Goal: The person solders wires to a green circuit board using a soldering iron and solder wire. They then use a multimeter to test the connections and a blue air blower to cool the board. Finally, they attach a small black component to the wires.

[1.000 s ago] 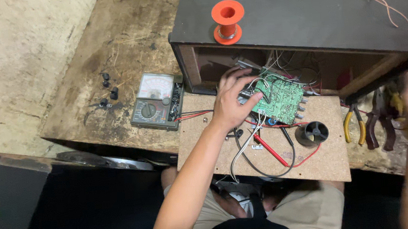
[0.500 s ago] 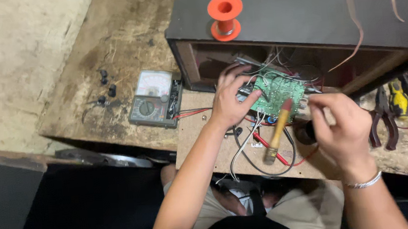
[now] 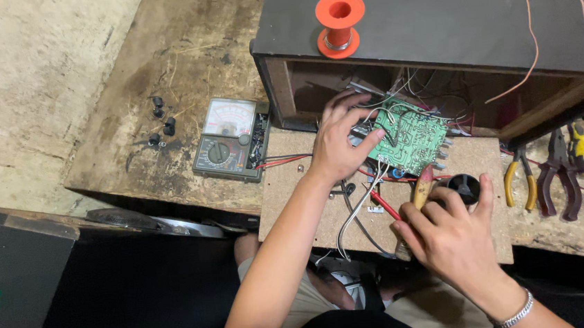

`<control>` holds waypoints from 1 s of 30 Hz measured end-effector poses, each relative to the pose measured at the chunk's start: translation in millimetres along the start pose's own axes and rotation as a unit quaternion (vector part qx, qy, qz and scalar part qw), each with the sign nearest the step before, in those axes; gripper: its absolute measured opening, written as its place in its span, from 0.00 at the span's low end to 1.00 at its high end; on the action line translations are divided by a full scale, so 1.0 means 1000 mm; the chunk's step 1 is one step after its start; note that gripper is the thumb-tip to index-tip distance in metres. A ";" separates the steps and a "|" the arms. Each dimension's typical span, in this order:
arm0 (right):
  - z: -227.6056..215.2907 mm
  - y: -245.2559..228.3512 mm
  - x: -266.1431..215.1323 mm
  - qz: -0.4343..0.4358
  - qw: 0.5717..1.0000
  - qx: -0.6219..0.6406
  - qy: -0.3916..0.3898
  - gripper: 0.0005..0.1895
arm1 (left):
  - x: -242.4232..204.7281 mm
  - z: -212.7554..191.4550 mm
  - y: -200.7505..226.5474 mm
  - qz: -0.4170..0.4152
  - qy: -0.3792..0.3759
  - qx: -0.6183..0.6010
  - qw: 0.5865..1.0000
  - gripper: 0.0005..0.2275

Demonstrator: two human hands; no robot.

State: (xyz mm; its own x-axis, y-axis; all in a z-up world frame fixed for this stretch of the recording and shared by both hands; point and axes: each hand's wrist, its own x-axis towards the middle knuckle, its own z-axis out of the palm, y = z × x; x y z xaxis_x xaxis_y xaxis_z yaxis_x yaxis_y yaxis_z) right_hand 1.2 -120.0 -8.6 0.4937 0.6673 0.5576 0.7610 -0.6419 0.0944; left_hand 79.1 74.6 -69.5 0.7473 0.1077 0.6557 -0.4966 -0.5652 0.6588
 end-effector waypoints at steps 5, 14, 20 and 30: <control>-0.008 0.006 -0.001 0.075 0.994 0.077 -0.017 0.07 | 0.002 0.000 0.000 0.009 -0.002 0.005 1.000 0.10; 0.016 0.021 0.054 0.225 0.777 0.574 0.122 0.11 | 0.001 -0.002 0.005 0.002 0.004 0.008 1.000 0.07; 0.014 0.025 0.056 0.148 0.929 0.324 0.103 0.05 | 0.000 0.000 0.000 -0.001 0.015 0.007 1.000 0.07; 0.005 0.019 0.067 0.098 0.945 0.312 0.023 0.05 | 0.002 -0.005 0.011 0.007 0.014 0.020 1.000 0.07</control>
State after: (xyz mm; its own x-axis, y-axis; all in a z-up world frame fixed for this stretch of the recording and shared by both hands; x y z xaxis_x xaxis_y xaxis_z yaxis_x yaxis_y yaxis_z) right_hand 51.0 -86.0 26.1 0.6434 0.5319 0.5505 0.7635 -0.3940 -0.5117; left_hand 72.3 72.8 -58.7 0.7278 0.1222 0.6749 -0.4885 -0.5984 0.6351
